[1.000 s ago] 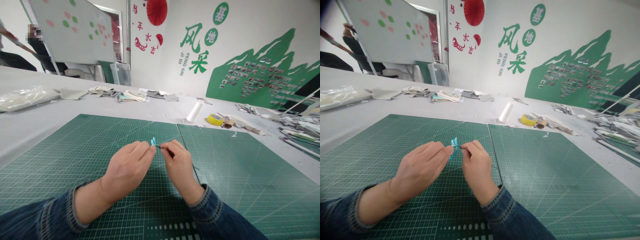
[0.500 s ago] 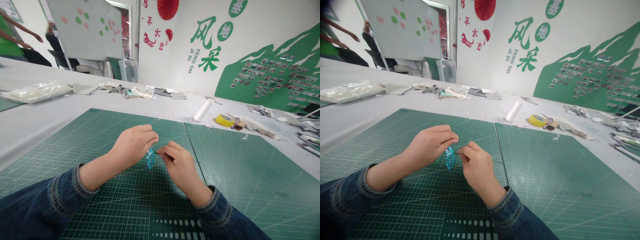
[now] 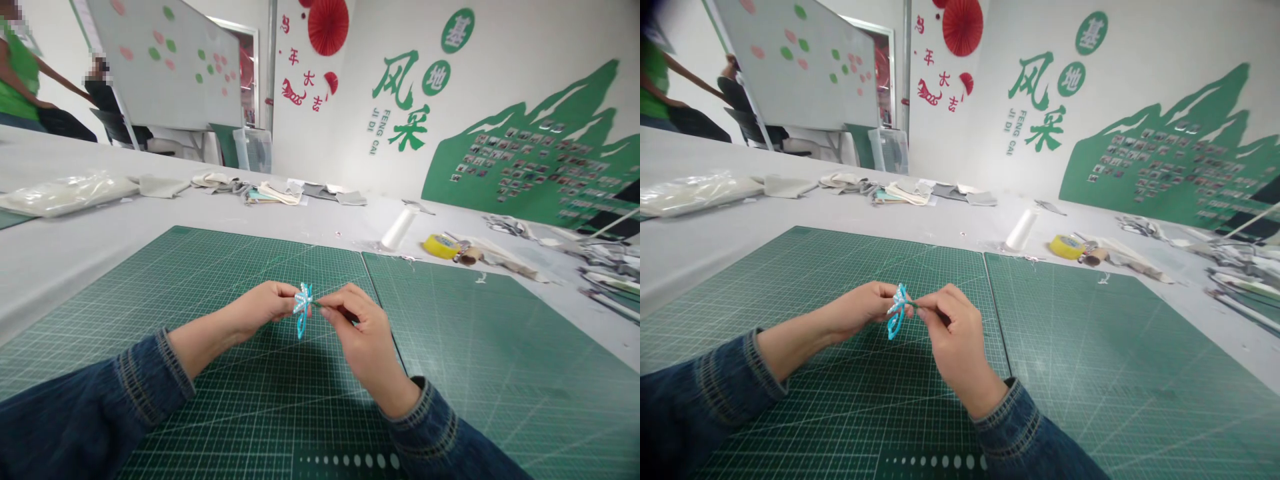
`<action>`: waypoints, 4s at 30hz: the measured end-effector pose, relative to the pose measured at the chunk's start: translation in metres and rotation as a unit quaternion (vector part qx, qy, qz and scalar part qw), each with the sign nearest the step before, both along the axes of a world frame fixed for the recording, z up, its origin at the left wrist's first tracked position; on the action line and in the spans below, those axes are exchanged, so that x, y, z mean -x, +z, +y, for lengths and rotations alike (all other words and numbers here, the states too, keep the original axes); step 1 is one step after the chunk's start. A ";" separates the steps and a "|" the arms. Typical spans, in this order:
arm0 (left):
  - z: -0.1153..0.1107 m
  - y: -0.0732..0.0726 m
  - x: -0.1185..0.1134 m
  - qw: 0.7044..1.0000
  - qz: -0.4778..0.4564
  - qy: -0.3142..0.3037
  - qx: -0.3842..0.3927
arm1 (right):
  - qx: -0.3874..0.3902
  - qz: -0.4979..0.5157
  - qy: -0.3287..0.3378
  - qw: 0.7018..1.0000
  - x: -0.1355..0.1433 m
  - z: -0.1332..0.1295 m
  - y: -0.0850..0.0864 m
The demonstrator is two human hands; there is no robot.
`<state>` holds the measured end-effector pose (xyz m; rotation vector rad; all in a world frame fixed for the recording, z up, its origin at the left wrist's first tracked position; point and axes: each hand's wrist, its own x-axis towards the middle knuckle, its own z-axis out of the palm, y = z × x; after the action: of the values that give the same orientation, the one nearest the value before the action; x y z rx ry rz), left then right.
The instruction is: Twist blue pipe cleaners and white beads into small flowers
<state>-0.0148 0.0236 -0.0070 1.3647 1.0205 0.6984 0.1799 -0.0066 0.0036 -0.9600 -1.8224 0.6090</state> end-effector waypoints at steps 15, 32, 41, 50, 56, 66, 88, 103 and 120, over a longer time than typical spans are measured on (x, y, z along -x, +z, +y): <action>-0.013 -0.010 -0.011 0.970 -0.168 0.051 0.169 | 0.142 0.235 -0.062 0.960 -0.005 0.014 -0.006; 0.032 0.026 0.132 0.945 0.312 0.094 0.035 | 0.245 0.427 -0.095 0.865 -0.027 0.035 -0.001; -0.011 0.069 0.147 0.983 0.152 0.057 -0.088 | 0.233 0.425 -0.104 0.868 -0.034 0.038 0.001; -0.033 0.076 0.171 0.972 0.218 0.077 -0.034 | 0.226 0.447 -0.089 0.861 -0.052 0.041 0.014; -0.025 0.096 0.113 0.818 0.467 0.178 -0.284 | 0.230 0.388 -0.074 0.889 -0.022 0.023 0.014; -0.032 0.053 -0.030 0.717 0.452 0.126 -0.515 | 0.212 0.337 -0.054 0.916 0.011 0.016 -0.001; 0.007 0.015 0.009 0.820 0.228 0.073 -0.520 | 0.373 0.419 0.052 0.826 -0.001 0.016 0.006; -0.003 0.021 -0.013 0.910 -0.404 0.037 0.084 | 0.367 0.448 0.037 0.814 -0.003 0.017 0.007; -0.001 0.020 -0.011 0.925 -0.365 -0.073 0.069 | 0.373 0.454 0.055 0.807 -0.009 0.018 0.009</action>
<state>-0.0039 0.0223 0.0134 0.9196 0.3560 0.9080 0.1886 0.0109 0.0123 -0.8013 -0.7399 1.6109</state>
